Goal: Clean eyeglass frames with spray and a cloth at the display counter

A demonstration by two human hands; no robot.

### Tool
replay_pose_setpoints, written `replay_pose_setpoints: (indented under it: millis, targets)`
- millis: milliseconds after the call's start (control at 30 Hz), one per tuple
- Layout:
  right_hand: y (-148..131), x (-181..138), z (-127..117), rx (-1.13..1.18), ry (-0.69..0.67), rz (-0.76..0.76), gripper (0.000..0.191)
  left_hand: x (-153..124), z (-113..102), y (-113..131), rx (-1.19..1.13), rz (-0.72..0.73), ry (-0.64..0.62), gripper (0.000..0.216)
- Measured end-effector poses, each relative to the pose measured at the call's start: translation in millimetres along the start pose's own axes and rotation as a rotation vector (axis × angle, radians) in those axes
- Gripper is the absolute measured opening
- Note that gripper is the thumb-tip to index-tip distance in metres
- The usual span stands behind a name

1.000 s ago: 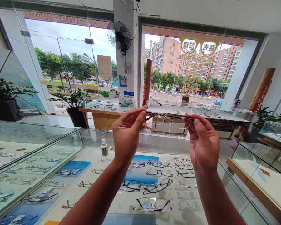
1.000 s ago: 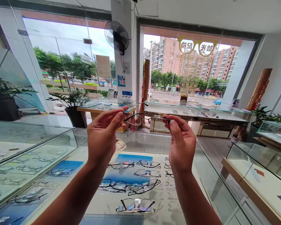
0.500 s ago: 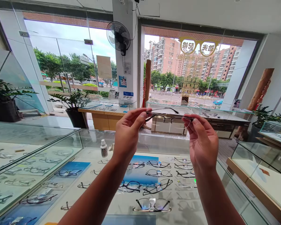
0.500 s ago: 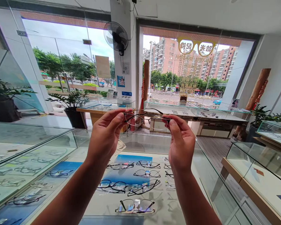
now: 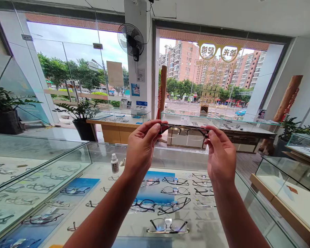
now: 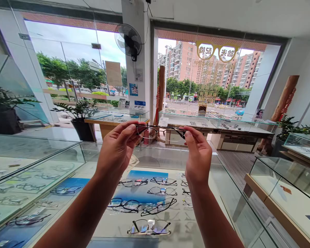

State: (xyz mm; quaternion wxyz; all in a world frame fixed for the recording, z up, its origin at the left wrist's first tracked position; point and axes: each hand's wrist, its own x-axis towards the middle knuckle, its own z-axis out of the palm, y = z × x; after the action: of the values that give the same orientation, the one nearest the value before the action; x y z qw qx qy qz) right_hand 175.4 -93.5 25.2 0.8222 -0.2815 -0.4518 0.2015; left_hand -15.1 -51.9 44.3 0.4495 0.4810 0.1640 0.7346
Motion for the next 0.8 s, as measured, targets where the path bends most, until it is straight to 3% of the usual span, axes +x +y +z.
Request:
replay_pose_setpoints:
  millis: [200,400,633,800]
  targets:
    - [5.7,3.5,1.1,0.069,-0.065,0.139,0.02,4.7,-3.1,-1.3,-0.001,0.021,0.01,0.02]
    - [7.2,6.0,-1.8,0.01,-0.152,0.133,0.017,8.1,-5.7,-3.1,0.058,0.103,-0.002,0.019]
    - [6.4,5.0,-4.4,-0.378,-0.322,-0.074,0.017,-4.2,-2.0,-1.8,0.232,0.109,-0.147,0.024]
    - [2.8,3.7,-5.1,-0.48,-0.449,0.003,0.019,-9.8,-0.8,4.1,0.316,0.104,-0.225,0.022]
